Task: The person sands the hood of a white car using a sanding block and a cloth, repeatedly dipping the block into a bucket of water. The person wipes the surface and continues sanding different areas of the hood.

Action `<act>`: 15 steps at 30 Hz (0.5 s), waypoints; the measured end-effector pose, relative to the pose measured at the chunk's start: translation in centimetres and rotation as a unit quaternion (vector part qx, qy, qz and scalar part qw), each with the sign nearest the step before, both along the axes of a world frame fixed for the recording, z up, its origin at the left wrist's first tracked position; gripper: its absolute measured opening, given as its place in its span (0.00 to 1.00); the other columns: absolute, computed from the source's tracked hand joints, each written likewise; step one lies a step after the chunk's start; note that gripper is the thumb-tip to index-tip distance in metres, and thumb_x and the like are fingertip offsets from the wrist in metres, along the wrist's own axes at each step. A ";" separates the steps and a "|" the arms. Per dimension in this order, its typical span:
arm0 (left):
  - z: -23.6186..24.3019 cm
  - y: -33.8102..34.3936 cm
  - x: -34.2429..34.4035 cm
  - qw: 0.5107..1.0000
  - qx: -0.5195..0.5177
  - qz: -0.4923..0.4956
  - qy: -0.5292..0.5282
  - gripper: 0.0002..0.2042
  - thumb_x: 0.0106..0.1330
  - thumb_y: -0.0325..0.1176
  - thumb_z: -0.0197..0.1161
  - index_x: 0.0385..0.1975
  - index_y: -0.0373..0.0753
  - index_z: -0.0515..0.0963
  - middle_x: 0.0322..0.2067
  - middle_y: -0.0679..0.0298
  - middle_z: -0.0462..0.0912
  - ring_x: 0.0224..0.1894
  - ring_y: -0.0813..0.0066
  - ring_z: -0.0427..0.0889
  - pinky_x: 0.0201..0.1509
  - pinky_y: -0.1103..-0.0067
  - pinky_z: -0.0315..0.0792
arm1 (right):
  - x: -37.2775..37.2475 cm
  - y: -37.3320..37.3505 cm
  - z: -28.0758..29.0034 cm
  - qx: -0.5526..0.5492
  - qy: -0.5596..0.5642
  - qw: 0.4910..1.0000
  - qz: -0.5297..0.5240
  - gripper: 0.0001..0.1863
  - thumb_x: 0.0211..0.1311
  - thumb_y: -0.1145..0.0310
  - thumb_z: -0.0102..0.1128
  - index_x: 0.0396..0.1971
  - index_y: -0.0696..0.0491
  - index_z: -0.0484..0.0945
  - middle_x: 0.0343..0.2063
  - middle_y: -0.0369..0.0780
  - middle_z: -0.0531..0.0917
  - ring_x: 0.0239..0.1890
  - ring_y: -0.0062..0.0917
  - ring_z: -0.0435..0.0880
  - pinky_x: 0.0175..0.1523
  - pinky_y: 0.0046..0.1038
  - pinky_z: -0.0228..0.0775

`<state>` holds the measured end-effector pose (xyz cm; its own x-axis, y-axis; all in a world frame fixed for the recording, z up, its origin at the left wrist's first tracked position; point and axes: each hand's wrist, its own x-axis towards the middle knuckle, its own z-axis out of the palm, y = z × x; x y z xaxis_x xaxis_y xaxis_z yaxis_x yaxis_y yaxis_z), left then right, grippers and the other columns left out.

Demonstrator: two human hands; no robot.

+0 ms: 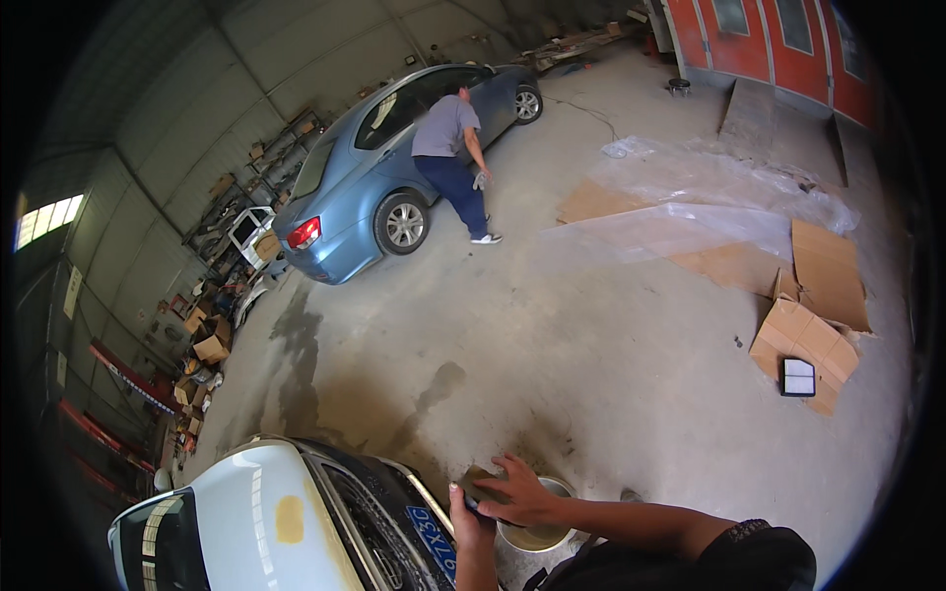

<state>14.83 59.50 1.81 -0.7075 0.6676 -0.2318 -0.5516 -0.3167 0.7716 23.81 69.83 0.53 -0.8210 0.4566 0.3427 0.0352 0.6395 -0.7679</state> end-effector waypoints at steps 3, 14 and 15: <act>-0.5 -0.5 -0.1 0.999 -0.027 0.013 -0.025 0.28 0.77 0.58 0.46 0.59 0.38 0.75 0.54 0.59 0.81 0.58 0.61 0.79 0.66 0.67 0.70 | -0.2 0.5 0.0 -0.192 -0.009 0.976 0.104 0.40 0.57 0.40 0.68 0.61 0.55 0.77 0.62 0.58 0.71 0.68 0.50 0.66 0.73 0.43 0.58; -2.7 -1.2 -0.2 0.988 -0.075 0.090 0.099 0.22 0.82 0.48 0.47 0.66 0.41 0.69 0.57 0.57 0.78 0.58 0.63 0.78 0.65 0.68 0.71 | -1.0 -0.5 0.5 -0.439 0.017 0.895 0.080 0.28 0.60 0.56 0.65 0.54 0.62 0.80 0.47 0.51 0.86 0.53 0.37 0.83 0.59 0.35 0.73; -2.8 -1.3 -0.2 0.988 -0.083 0.081 0.098 0.18 0.82 0.41 0.48 0.65 0.41 0.70 0.56 0.57 0.78 0.57 0.65 0.78 0.63 0.70 0.72 | -1.1 -0.5 0.5 -0.411 0.026 0.908 0.076 0.28 0.60 0.56 0.65 0.53 0.63 0.80 0.45 0.51 0.86 0.51 0.36 0.84 0.57 0.34 0.74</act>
